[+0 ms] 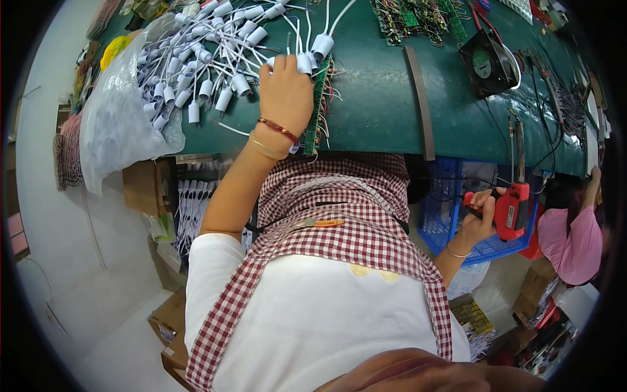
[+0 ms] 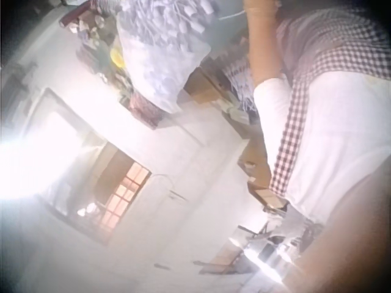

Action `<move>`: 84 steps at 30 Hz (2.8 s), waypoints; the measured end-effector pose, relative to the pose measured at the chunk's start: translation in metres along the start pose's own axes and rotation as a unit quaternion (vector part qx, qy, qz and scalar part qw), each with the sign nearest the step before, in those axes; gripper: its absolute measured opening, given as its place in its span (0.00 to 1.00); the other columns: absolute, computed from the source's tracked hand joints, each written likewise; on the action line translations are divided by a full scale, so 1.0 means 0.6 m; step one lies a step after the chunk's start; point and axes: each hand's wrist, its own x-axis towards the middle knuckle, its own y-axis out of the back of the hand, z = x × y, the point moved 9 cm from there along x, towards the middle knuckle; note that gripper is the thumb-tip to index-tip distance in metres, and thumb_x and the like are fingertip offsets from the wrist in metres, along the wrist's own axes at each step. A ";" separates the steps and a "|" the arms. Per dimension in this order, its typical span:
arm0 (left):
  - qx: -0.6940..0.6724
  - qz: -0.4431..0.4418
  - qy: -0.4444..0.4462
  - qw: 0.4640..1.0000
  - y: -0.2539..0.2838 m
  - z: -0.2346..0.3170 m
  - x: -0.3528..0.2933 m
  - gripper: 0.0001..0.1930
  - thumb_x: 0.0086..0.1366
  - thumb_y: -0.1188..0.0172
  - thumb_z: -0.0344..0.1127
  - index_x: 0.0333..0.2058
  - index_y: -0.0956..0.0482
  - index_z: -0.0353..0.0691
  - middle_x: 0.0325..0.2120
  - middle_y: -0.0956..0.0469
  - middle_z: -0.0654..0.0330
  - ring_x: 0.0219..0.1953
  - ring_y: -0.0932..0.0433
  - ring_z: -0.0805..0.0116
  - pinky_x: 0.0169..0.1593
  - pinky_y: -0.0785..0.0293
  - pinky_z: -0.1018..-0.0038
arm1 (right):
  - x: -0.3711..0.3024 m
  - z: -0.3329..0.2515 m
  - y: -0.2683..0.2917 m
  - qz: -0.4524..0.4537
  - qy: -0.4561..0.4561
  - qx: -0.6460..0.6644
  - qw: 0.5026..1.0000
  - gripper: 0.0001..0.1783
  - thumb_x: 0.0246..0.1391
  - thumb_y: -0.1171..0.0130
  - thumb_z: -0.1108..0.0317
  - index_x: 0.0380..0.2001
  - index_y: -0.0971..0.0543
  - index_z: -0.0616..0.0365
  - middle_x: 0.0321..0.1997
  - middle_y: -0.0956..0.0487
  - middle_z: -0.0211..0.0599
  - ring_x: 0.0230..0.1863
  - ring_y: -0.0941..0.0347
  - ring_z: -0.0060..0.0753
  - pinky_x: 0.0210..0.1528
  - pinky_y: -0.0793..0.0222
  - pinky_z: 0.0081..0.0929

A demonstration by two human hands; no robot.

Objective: The person positions wires from socket components onto circuit boards and solders them using a soldering iron.

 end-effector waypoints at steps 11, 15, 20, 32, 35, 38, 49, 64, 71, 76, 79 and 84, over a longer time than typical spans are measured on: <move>0.072 -0.179 0.000 0.981 -0.070 0.054 -0.002 0.09 0.57 0.47 0.36 0.26 0.17 0.46 0.22 0.23 0.63 0.34 0.25 0.66 0.33 0.36 0.68 | 0.011 0.000 -0.040 -0.019 0.004 0.043 0.999 0.12 0.55 0.53 0.78 0.43 0.33 0.64 0.19 0.35 0.33 0.19 0.43 0.23 0.26 0.41 0.22; 0.117 -0.137 0.063 0.982 -0.057 0.059 -0.011 0.09 0.56 0.48 0.35 0.29 0.17 0.46 0.26 0.23 0.63 0.35 0.27 0.65 0.33 0.37 0.69 | 0.016 0.008 -0.050 -0.024 0.006 0.066 0.998 0.12 0.55 0.53 0.78 0.43 0.33 0.64 0.19 0.35 0.33 0.19 0.43 0.23 0.25 0.41 0.22; 0.087 -0.217 0.047 0.971 -0.082 0.103 -0.010 0.10 0.56 0.48 0.35 0.30 0.16 0.44 0.29 0.21 0.61 0.37 0.29 0.59 0.32 0.32 0.62 | 0.011 0.035 -0.025 -0.002 -0.009 0.106 0.994 0.14 0.53 0.51 0.79 0.44 0.34 0.66 0.19 0.36 0.32 0.19 0.43 0.20 0.23 0.41 0.20; -0.157 -0.147 0.145 0.966 -0.076 0.020 -0.017 0.08 0.56 0.46 0.32 0.31 0.23 0.35 0.28 0.21 0.46 0.33 0.20 0.54 0.33 0.23 0.64 | 0.006 0.038 -0.034 0.029 0.009 0.136 0.990 0.12 0.57 0.52 0.76 0.45 0.34 0.65 0.18 0.35 0.31 0.19 0.43 0.19 0.23 0.41 0.19; -0.447 -0.128 0.162 0.870 -0.065 -0.037 -0.034 0.15 0.59 0.44 0.35 0.44 0.27 0.35 0.29 0.21 0.52 0.29 0.21 0.63 0.33 0.25 0.67 | 0.018 0.029 -0.041 0.012 0.007 0.121 0.993 0.12 0.57 0.53 0.77 0.45 0.34 0.65 0.19 0.35 0.31 0.19 0.42 0.19 0.24 0.41 0.19; -0.662 -0.155 0.236 0.695 0.025 -0.092 -0.069 0.18 0.61 0.45 0.33 0.50 0.29 0.35 0.33 0.22 0.60 0.33 0.24 0.74 0.37 0.27 0.77 | 0.020 0.020 -0.039 0.006 0.026 0.103 0.994 0.12 0.57 0.53 0.77 0.45 0.34 0.65 0.19 0.35 0.31 0.19 0.42 0.19 0.24 0.41 0.19; -0.624 0.209 0.344 0.670 0.369 -0.300 -0.452 0.29 0.62 0.45 0.33 0.59 0.44 0.32 0.39 0.26 0.55 0.32 0.24 0.67 0.37 0.25 0.71 | 0.024 -0.002 -0.113 -0.039 0.014 0.096 0.995 0.11 0.56 0.52 0.74 0.43 0.35 0.65 0.17 0.38 0.32 0.18 0.45 0.21 0.22 0.45 0.20; -0.079 0.177 0.780 0.595 -0.096 -0.537 -1.065 0.46 0.44 0.31 0.39 0.60 0.46 0.34 0.38 0.23 0.45 0.41 0.23 0.47 0.44 0.28 0.60 | 0.009 -0.080 -0.207 -0.109 0.053 0.023 0.992 0.14 0.56 0.51 0.73 0.44 0.36 0.69 0.18 0.38 0.34 0.19 0.45 0.23 0.23 0.46 0.21; -0.069 0.050 0.802 0.591 -0.352 -0.685 -0.833 0.31 0.59 0.46 0.43 0.58 0.44 0.37 0.46 0.29 0.41 0.42 0.23 0.45 0.42 0.25 0.56 | 0.005 -0.058 -0.271 -0.123 0.016 -0.021 0.992 0.13 0.58 0.51 0.72 0.46 0.34 0.66 0.18 0.39 0.30 0.18 0.46 0.21 0.23 0.47 0.19; -0.077 0.064 0.854 0.511 -0.463 -0.739 -0.879 0.25 0.62 0.50 0.39 0.57 0.39 0.41 0.45 0.27 0.46 0.41 0.23 0.45 0.43 0.24 0.60 | 0.004 -0.023 -0.359 -0.158 0.000 -0.008 0.987 0.13 0.58 0.51 0.72 0.46 0.34 0.65 0.18 0.39 0.29 0.18 0.46 0.20 0.23 0.47 0.19; -0.108 -0.060 0.781 0.613 -0.499 -0.760 -0.833 0.19 0.60 0.49 0.36 0.50 0.29 0.40 0.43 0.24 0.48 0.42 0.22 0.49 0.44 0.24 0.62 | 0.005 -0.031 -0.369 -0.154 0.000 -0.026 0.988 0.13 0.58 0.51 0.72 0.46 0.34 0.64 0.18 0.39 0.29 0.18 0.46 0.20 0.23 0.47 0.19; -0.122 -0.125 0.675 0.717 -0.472 -0.756 -0.824 0.11 0.58 0.48 0.33 0.37 0.20 0.39 0.39 0.22 0.47 0.41 0.22 0.52 0.43 0.24 0.61 | 0.001 -0.031 -0.379 -0.166 -0.039 -0.031 0.985 0.13 0.58 0.51 0.71 0.46 0.33 0.64 0.18 0.39 0.29 0.18 0.47 0.19 0.23 0.47 0.18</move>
